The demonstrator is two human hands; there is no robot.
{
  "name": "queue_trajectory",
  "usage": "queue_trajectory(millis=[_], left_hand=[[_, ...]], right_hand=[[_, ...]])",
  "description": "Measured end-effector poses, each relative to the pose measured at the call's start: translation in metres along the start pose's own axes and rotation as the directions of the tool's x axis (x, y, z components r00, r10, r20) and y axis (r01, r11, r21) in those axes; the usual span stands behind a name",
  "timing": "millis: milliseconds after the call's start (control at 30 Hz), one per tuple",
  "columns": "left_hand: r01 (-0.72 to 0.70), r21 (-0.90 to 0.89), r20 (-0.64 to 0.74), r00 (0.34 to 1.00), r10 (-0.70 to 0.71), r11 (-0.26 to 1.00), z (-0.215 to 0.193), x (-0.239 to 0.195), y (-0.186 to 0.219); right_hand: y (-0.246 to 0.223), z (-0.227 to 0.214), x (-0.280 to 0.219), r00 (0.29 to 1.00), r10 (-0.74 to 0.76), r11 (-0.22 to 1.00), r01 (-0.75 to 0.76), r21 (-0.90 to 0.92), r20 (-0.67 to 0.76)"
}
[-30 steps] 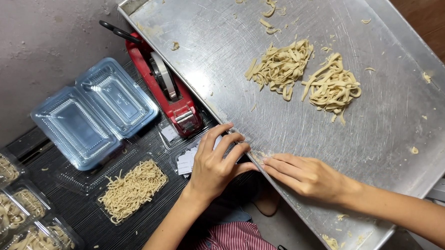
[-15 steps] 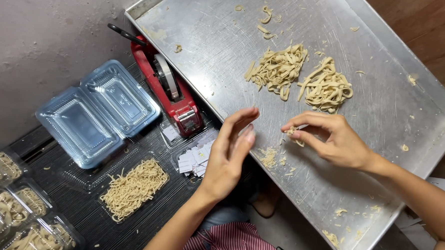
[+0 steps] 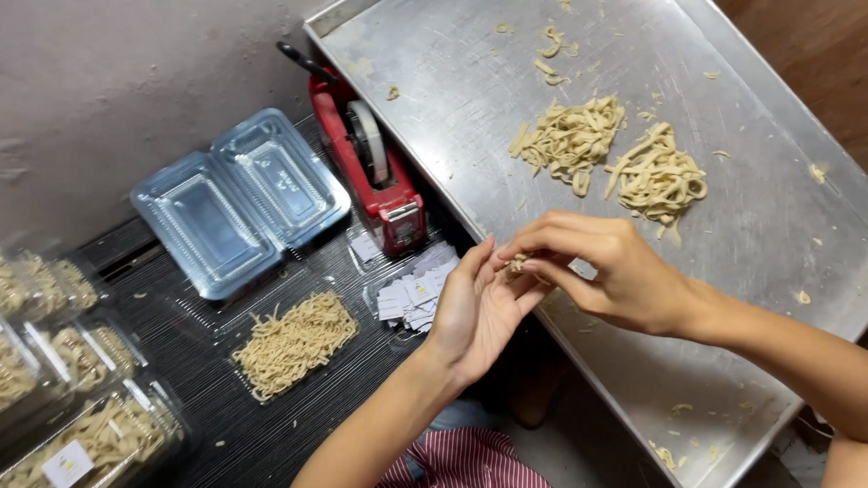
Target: The person packs dried noodles by hand into clear plastic containers, arranging them neatly. They then place a small paper label on top of the noodles in each container.
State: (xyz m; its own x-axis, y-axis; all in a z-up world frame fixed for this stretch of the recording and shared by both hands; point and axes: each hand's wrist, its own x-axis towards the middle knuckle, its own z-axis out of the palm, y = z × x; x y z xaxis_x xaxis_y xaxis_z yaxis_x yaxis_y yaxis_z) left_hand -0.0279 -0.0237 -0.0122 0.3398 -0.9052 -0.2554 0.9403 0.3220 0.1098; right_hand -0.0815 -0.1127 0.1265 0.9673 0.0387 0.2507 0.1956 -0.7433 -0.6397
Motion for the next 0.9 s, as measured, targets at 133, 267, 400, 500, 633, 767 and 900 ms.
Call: queue_trajectory(millis=[133, 267, 400, 500, 633, 767, 900], left_hand=[[-0.095, -0.039, -0.043, 0.995, 0.093, 0.995, -0.01, -0.045, 0.036], [-0.218, -0.059, -0.133, 0.969, 0.209, 0.974, -0.047, -0.093, 0.072], [-0.274, 0.05, -0.208, 0.938, 0.278, 0.96, -0.094, -0.134, 0.107], [-0.321, 0.124, -0.27, 0.9, 0.343, 0.939, -0.146, -0.14, 0.124], [-0.365, 0.2, -0.294, 0.863, 0.411, 0.909, -0.139, -0.164, 0.138], [-0.348, 0.264, -0.257, 0.873, 0.414, 0.899, -0.136, -0.169, 0.14], [-0.356, 0.396, -0.164, 0.88, 0.447, 0.846, -0.108, -0.182, 0.136]], right_hand=[[-0.013, 0.037, 0.026, 0.984, -0.144, 0.989, 0.139, 0.055, 0.107], [-0.016, 0.094, 0.054, 0.921, -0.282, 0.959, 0.259, 0.118, 0.269], [-0.022, 0.154, 0.081, 0.796, -0.342, 0.939, 0.313, 0.144, 0.498], [-0.027, 0.188, 0.105, 0.613, -0.26, 0.938, 0.344, 0.044, 0.746], [-0.015, 0.233, 0.126, 0.512, -0.137, 0.908, 0.406, -0.098, 0.848], [0.018, 0.275, 0.138, 0.506, 0.098, 0.875, 0.367, -0.317, 0.857], [0.013, 0.277, 0.143, 0.55, 0.213, 0.884, 0.244, -0.4, 0.807]])
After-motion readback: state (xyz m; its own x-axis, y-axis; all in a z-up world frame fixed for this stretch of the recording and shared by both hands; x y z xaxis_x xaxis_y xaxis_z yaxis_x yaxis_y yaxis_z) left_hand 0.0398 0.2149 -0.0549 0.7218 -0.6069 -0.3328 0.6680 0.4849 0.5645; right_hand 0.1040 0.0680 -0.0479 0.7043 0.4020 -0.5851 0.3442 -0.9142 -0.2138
